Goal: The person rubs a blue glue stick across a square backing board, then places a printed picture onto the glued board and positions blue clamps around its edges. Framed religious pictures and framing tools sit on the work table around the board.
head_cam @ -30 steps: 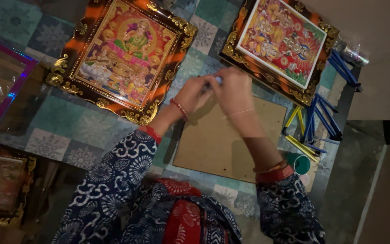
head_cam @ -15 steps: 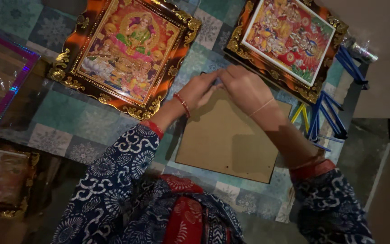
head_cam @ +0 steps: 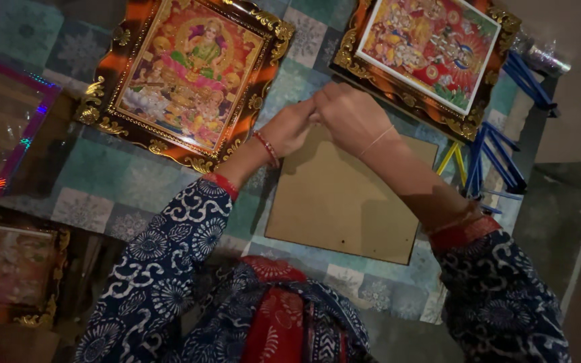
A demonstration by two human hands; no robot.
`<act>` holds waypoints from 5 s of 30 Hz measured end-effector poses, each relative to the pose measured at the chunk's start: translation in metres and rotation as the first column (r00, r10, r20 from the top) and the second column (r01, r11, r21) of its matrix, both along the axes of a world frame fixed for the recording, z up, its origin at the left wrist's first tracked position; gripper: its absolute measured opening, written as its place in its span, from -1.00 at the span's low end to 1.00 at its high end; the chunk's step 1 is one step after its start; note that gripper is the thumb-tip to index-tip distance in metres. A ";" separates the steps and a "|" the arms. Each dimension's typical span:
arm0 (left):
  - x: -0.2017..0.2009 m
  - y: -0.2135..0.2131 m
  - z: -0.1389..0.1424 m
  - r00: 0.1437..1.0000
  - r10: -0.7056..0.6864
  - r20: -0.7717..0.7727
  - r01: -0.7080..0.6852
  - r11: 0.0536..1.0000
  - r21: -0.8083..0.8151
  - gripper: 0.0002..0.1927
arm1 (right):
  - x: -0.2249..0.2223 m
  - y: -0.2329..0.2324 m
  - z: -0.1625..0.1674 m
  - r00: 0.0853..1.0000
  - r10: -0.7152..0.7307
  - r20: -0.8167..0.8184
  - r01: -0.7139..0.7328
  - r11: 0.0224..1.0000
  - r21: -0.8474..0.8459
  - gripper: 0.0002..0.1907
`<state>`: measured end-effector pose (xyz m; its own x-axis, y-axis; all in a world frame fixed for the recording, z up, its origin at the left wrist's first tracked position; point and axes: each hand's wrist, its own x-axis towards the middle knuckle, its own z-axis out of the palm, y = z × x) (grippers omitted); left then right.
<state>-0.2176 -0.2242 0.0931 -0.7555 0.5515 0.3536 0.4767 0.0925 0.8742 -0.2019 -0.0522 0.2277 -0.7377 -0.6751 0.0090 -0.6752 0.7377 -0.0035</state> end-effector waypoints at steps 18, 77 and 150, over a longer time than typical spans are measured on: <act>0.017 0.019 -0.027 0.960 0.279 0.002 -0.278 0.956 -0.094 -0.79 | 0.010 -0.032 -0.015 0.870 -0.473 0.139 0.493 0.830 -0.261 -0.58; 0.042 0.064 -0.092 0.947 0.139 -0.290 -0.284 0.786 -0.549 -0.35 | 0.037 0.078 -0.098 0.728 -0.616 0.300 0.534 0.235 -0.812 -0.89; -0.027 0.110 -0.040 0.975 0.214 -0.060 -0.218 0.975 -0.053 -0.77 | 0.004 0.070 -0.024 0.781 -0.533 0.327 0.593 0.466 -0.657 -0.80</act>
<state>-0.2450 -0.1138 0.0532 -0.8398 0.3984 0.3688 0.4859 0.2487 0.8379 -0.1978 0.0174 0.2041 -0.9743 0.0851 0.2087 -0.0904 0.7007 -0.7077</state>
